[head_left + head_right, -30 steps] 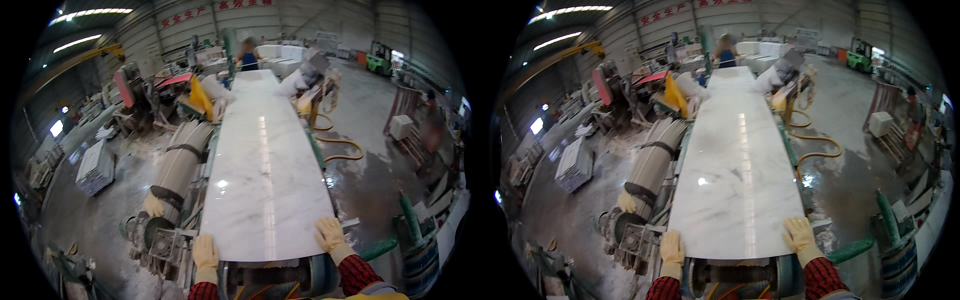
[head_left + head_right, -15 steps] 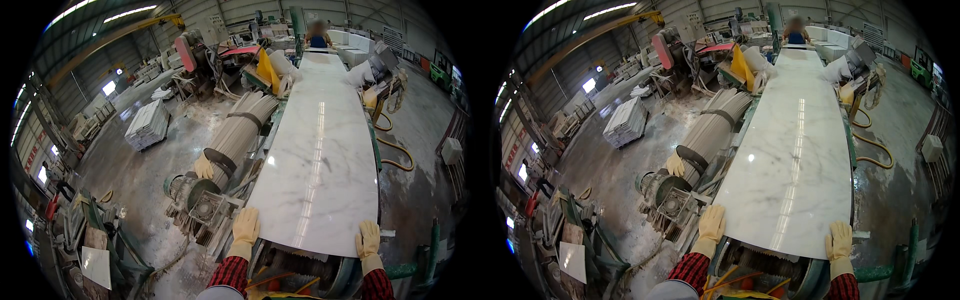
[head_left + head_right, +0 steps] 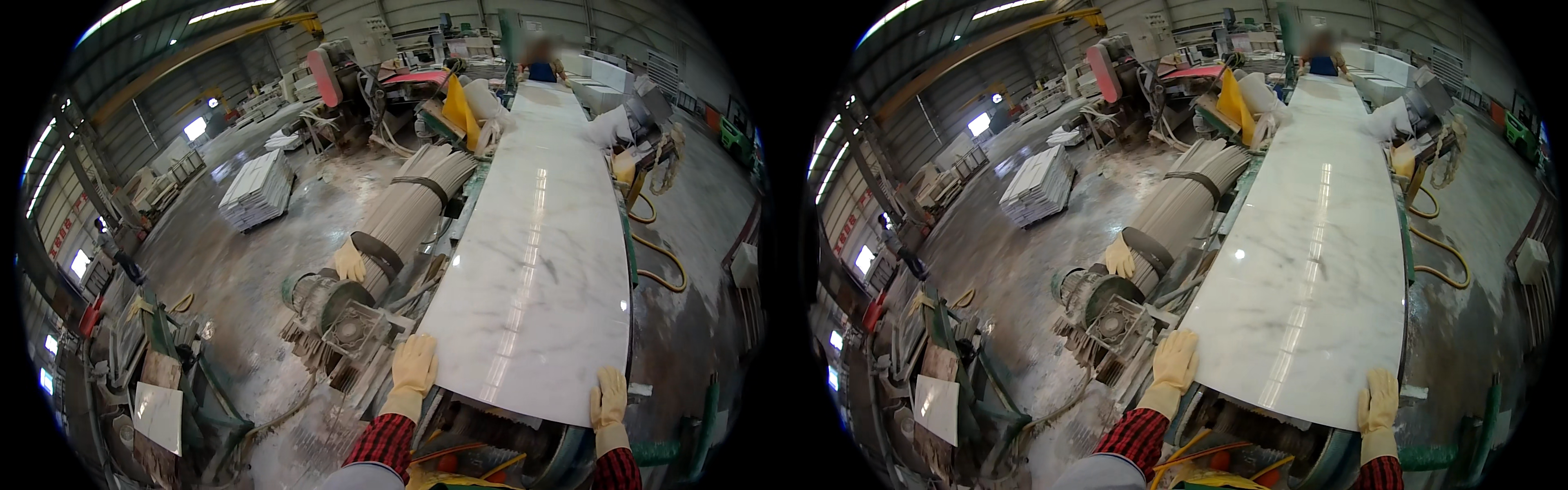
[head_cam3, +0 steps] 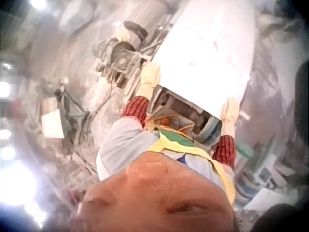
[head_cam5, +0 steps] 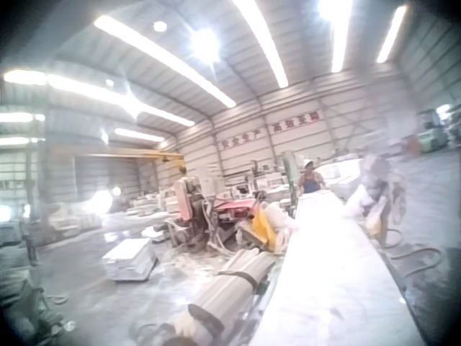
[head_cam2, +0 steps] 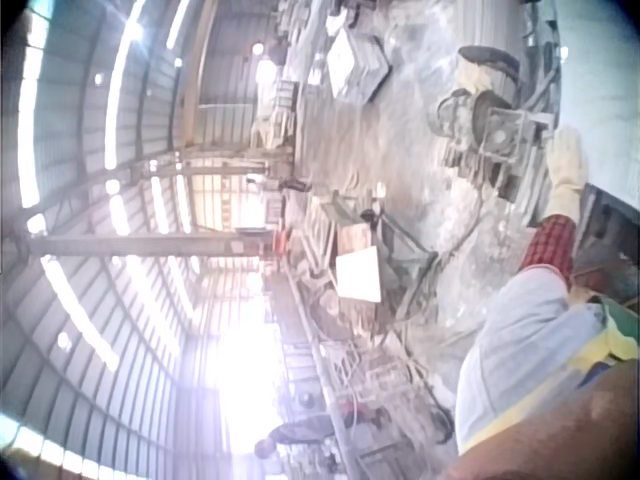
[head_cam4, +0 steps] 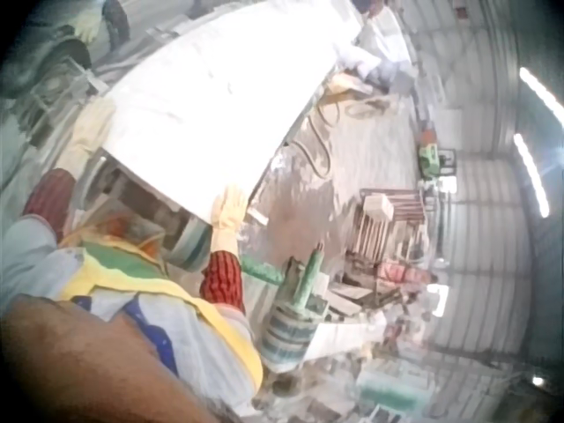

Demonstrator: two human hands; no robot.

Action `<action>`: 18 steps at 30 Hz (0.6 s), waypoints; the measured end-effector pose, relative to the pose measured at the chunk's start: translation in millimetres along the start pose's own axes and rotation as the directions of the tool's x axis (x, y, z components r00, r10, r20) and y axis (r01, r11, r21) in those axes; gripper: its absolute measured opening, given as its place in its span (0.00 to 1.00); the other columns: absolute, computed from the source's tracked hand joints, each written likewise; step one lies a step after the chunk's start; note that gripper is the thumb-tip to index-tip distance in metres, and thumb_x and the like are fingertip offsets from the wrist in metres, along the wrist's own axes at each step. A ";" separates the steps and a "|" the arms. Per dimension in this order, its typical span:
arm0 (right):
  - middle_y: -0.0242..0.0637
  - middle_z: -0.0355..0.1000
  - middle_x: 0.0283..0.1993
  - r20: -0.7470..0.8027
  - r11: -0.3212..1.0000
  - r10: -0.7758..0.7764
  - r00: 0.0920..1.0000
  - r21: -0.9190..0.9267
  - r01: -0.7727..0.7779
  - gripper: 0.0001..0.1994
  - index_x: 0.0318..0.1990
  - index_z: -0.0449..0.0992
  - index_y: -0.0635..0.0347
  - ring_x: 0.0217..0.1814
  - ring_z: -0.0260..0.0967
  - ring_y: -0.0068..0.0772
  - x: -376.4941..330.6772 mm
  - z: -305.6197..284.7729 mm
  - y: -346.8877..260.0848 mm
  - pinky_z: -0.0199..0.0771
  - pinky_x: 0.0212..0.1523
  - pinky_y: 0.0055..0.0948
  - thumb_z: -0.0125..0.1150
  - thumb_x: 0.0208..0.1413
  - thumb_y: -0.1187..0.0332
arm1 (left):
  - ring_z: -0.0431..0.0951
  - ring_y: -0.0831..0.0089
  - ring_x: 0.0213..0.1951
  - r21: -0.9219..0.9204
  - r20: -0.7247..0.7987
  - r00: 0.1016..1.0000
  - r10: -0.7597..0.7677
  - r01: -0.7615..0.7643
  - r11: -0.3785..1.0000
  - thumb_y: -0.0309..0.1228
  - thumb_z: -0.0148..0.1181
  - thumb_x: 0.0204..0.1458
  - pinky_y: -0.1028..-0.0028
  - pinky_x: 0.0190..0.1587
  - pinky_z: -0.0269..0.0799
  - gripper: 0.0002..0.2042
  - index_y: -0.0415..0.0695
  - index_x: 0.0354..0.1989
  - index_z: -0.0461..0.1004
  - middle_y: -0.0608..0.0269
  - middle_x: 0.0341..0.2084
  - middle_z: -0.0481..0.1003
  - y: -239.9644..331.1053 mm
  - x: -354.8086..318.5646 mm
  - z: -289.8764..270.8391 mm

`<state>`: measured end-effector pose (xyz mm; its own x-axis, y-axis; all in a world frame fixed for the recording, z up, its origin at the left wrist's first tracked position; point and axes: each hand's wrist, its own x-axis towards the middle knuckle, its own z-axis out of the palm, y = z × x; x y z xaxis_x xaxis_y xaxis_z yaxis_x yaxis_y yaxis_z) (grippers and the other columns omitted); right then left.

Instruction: The person repeatedly picks up large white stone slabs from a conveyor belt and places them onto a stack. The person wears gloves and a safety harness while handling the slabs in a factory setting.

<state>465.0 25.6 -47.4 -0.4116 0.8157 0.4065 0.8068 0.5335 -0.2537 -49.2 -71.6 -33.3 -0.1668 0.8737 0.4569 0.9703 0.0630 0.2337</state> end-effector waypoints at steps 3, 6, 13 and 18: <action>0.58 0.70 0.70 0.008 0.999 0.044 0.999 -0.014 -0.044 0.24 0.66 0.74 0.62 0.74 0.62 0.66 -2.3 -0.3 -2.7 0.56 0.79 0.58 0.60 0.62 0.71 | 0.72 0.50 0.65 0.000 -0.017 1.000 -0.010 0.010 1.000 0.36 0.61 0.60 0.52 0.65 0.67 0.21 0.48 0.61 0.74 0.54 0.62 0.75 -2.9 -5.6 5.6; 0.58 0.69 0.70 -0.001 1.000 0.024 1.000 -0.011 -0.024 0.24 0.67 0.74 0.62 0.75 0.62 0.67 -7.4 7.1 7.2 0.56 0.79 0.58 0.59 0.62 0.71 | 0.72 0.49 0.66 -0.036 -0.002 1.000 -0.016 0.016 0.999 0.36 0.61 0.60 0.52 0.66 0.67 0.21 0.48 0.62 0.74 0.54 0.62 0.76 -3.2 -6.9 3.6; 0.60 0.71 0.68 -0.030 1.000 0.019 0.999 -0.003 -0.019 0.23 0.64 0.75 0.65 0.73 0.64 0.70 -13.5 13.1 12.3 0.59 0.77 0.60 0.59 0.62 0.71 | 0.73 0.49 0.66 -0.020 -0.060 0.998 -0.024 0.023 1.000 0.36 0.62 0.60 0.51 0.66 0.67 0.21 0.47 0.62 0.75 0.54 0.63 0.76 -7.1 -15.2 13.1; 0.59 0.70 0.69 0.002 0.999 0.048 0.999 -0.021 -0.048 0.21 0.64 0.75 0.65 0.74 0.63 0.68 -15.3 13.1 12.2 0.58 0.78 0.59 0.57 0.65 0.70 | 0.73 0.51 0.64 -0.025 -0.097 0.995 -0.007 0.005 1.000 0.36 0.63 0.59 0.53 0.63 0.69 0.20 0.48 0.60 0.76 0.56 0.60 0.77 -5.7 -12.9 8.3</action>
<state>475.6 22.5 -68.3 -0.3734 0.8408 0.3919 0.8345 0.4890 -0.2540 -51.1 -79.2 -47.7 -0.1899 0.8223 0.5365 0.9647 0.0548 0.2574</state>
